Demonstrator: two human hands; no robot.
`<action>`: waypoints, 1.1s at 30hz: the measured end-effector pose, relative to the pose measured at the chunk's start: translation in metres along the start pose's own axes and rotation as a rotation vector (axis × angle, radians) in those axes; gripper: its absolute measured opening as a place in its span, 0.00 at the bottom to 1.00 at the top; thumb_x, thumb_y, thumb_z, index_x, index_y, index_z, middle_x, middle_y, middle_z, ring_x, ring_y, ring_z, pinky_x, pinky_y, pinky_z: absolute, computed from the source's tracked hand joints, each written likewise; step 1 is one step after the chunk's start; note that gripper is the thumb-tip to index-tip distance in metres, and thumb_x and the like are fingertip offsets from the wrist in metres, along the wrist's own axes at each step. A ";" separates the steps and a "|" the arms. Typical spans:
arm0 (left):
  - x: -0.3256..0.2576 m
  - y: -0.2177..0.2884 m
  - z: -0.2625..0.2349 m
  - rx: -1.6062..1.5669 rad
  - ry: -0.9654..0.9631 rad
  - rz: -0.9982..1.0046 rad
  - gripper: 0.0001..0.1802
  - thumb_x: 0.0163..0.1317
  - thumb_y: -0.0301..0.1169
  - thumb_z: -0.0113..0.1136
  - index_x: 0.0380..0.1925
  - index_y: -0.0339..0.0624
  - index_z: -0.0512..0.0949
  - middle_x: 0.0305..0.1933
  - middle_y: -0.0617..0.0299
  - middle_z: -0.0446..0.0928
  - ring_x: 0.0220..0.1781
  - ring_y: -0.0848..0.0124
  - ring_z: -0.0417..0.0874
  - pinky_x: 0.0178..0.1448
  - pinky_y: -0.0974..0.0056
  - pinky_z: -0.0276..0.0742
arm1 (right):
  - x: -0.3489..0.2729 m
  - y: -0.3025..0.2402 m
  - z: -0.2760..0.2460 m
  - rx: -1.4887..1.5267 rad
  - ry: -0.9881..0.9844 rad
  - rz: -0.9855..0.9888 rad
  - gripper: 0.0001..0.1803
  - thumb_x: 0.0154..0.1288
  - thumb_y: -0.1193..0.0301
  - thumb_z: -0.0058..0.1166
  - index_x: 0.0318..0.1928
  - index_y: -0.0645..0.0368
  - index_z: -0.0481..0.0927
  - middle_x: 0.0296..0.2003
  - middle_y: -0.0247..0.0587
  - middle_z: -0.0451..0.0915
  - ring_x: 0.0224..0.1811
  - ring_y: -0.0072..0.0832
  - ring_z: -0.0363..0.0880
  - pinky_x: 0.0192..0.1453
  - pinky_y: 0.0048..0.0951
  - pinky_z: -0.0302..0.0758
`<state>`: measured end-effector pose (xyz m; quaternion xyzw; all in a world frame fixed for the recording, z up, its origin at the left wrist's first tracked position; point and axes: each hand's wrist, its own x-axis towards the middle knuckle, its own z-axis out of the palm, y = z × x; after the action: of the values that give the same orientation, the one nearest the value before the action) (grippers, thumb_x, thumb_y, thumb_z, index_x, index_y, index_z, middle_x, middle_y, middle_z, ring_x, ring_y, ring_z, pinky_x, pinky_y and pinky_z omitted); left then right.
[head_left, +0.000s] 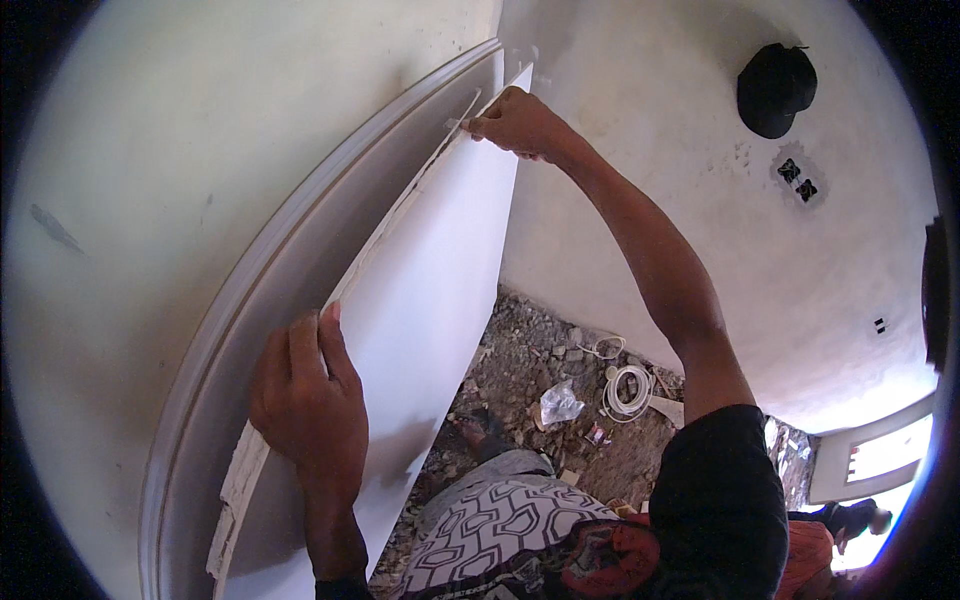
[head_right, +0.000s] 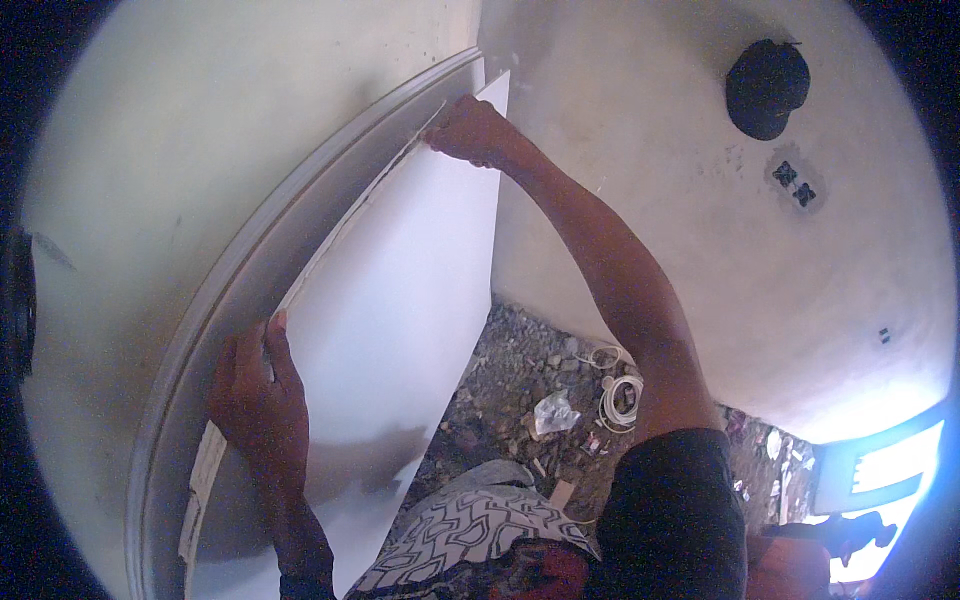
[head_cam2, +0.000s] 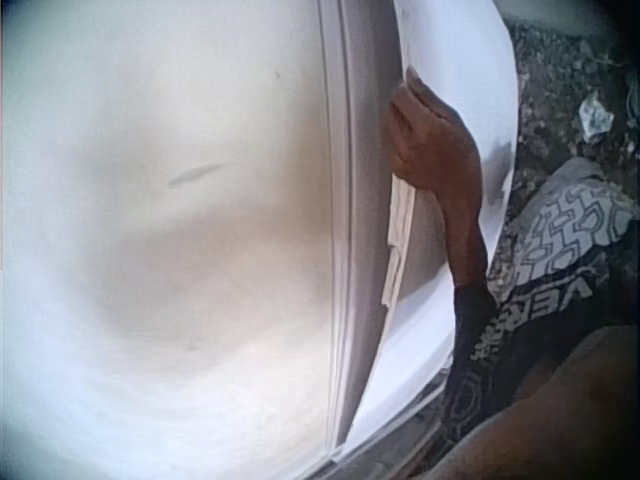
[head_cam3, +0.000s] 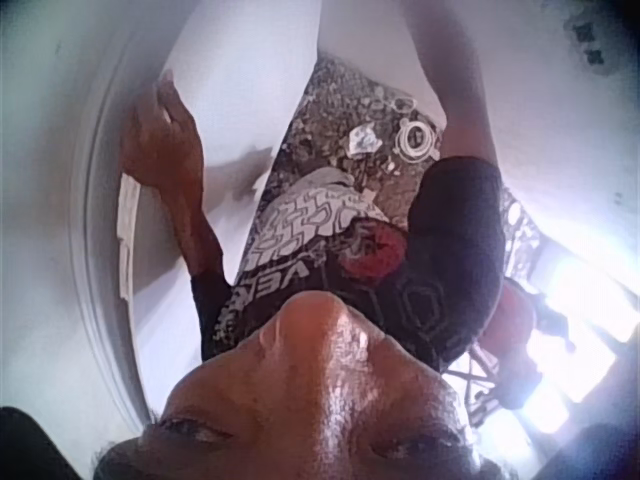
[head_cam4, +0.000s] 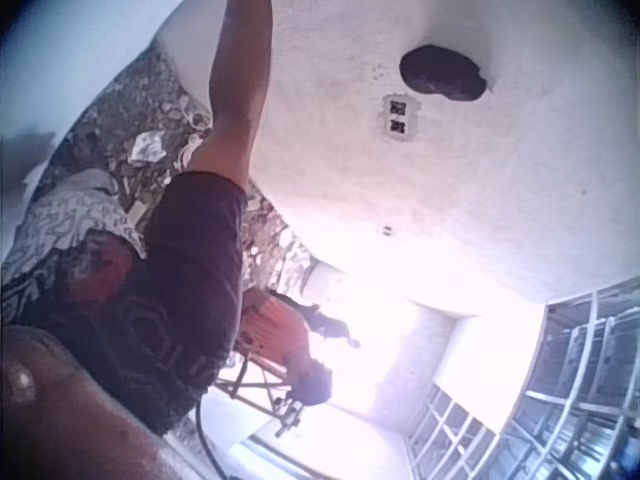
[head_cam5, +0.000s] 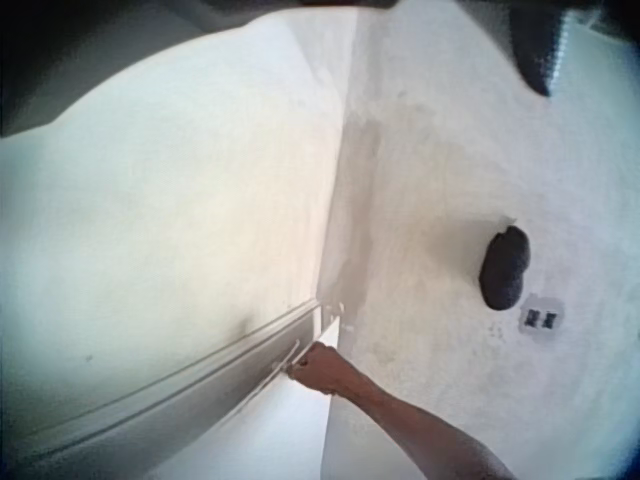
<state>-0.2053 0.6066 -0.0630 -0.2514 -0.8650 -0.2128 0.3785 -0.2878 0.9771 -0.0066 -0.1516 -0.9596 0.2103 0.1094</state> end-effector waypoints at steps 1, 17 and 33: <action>0.000 0.000 0.000 0.003 -0.012 -0.010 0.08 0.68 0.34 0.64 0.34 0.42 0.81 0.27 0.62 0.79 0.25 0.70 0.81 0.26 0.63 0.73 | -0.003 0.000 -0.001 -0.065 -0.014 -0.048 0.23 0.64 0.53 0.64 0.31 0.64 0.86 0.12 0.33 0.68 0.13 0.24 0.68 0.18 0.30 0.65; 0.004 0.001 -0.003 -0.001 -0.034 0.012 0.09 0.70 0.36 0.62 0.34 0.43 0.81 0.28 0.63 0.80 0.27 0.72 0.82 0.27 0.65 0.75 | 0.010 0.033 -0.016 0.199 0.055 0.179 0.24 0.64 0.56 0.59 0.29 0.70 0.83 0.10 0.39 0.72 0.11 0.27 0.71 0.17 0.31 0.74; 0.000 0.000 0.001 0.007 -0.013 -0.007 0.10 0.71 0.37 0.60 0.33 0.43 0.80 0.28 0.64 0.79 0.26 0.70 0.82 0.28 0.62 0.74 | -0.023 -0.014 -0.005 0.066 0.010 0.082 0.25 0.65 0.52 0.63 0.33 0.66 0.86 0.12 0.35 0.70 0.10 0.23 0.66 0.15 0.29 0.65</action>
<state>-0.2058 0.6069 -0.0634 -0.2483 -0.8691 -0.2096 0.3730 -0.2683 0.9595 0.0007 -0.1880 -0.9446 0.2454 0.1107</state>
